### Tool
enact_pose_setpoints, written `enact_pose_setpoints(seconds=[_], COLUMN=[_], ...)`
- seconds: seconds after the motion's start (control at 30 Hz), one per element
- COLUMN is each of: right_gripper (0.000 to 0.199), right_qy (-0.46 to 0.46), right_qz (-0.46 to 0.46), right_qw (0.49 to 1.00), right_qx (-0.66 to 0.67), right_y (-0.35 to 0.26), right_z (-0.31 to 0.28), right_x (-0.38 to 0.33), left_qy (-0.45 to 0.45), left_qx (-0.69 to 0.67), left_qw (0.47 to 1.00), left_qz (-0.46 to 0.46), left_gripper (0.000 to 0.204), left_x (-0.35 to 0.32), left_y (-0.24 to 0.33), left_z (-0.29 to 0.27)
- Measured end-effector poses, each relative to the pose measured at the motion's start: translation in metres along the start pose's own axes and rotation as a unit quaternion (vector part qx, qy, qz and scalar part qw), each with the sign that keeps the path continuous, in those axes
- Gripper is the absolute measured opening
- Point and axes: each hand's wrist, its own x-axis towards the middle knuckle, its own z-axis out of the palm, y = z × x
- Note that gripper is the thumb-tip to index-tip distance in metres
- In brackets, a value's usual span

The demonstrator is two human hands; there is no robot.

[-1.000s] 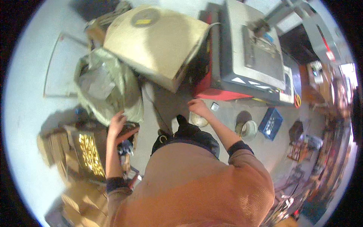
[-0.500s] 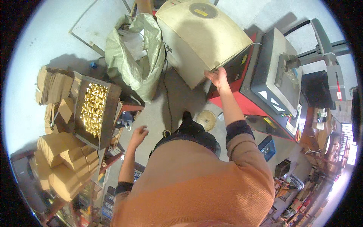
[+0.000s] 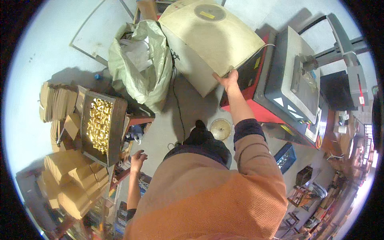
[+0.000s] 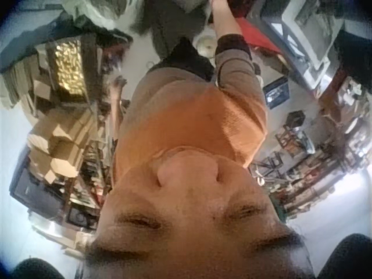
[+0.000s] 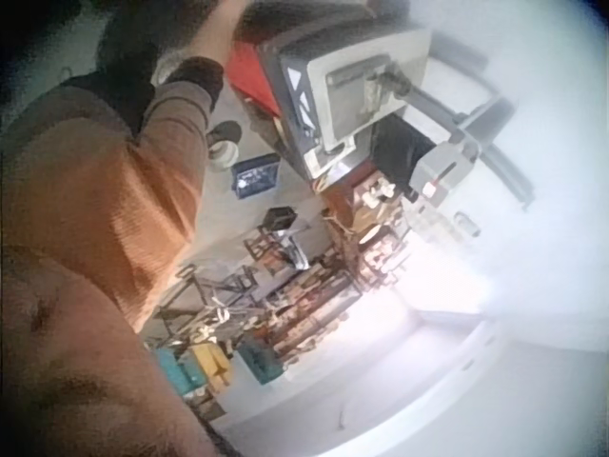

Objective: The person walks through a workshop, ascends a staircase, and approaches a metal lathe. They insert a metal rod into the lathe chuck and operate the machine using handwheels and levers to machine the rod. The person repeatedly inserts and removes the rod while adjusting the lathe controls.

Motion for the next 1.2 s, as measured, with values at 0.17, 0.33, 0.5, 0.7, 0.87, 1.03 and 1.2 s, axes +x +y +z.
enact_pose_setpoints(seconds=[0.17,0.33,0.5,0.7,0.87,1.03,1.2], right_gripper=[0.040,0.038,0.043,0.036,0.036,0.029,0.027], right_qy=[0.053,-0.020,0.041,0.030,0.134,0.041,-0.091], right_qz=[0.006,0.005,0.033,0.127,0.256,0.230,0.254], right_qw=[0.998,0.999,0.984,0.935,0.812,0.759,0.636], right_qx=[-0.023,-0.028,-0.172,-0.330,-0.506,-0.607,-0.723], right_y=[-0.001,0.003,0.013,0.046,0.032,0.048,0.096], right_z=[0.008,0.001,-0.044,-0.136,-0.237,-0.197,-0.137], right_x=[-0.008,-0.011,-0.015,-0.098,-0.115,-0.118,-0.084], left_qy=[-0.011,0.018,0.029,0.026,0.104,0.288,0.413], left_qx=[0.001,-0.063,-0.103,-0.021,-0.161,-0.158,-0.334], left_qw=[1.000,0.997,0.993,0.999,0.981,0.931,0.824], left_qz=[0.014,-0.028,-0.059,-0.008,-0.019,-0.158,-0.198], left_gripper=[0.033,0.033,0.031,0.031,0.030,0.029,0.017], left_x=[-0.008,-0.032,-0.037,-0.046,-0.052,-0.144,-0.226], left_y=[-0.018,-0.045,-0.083,-0.084,-0.210,-0.281,-0.320], left_z=[0.003,-0.001,0.016,0.051,0.055,0.077,0.200])
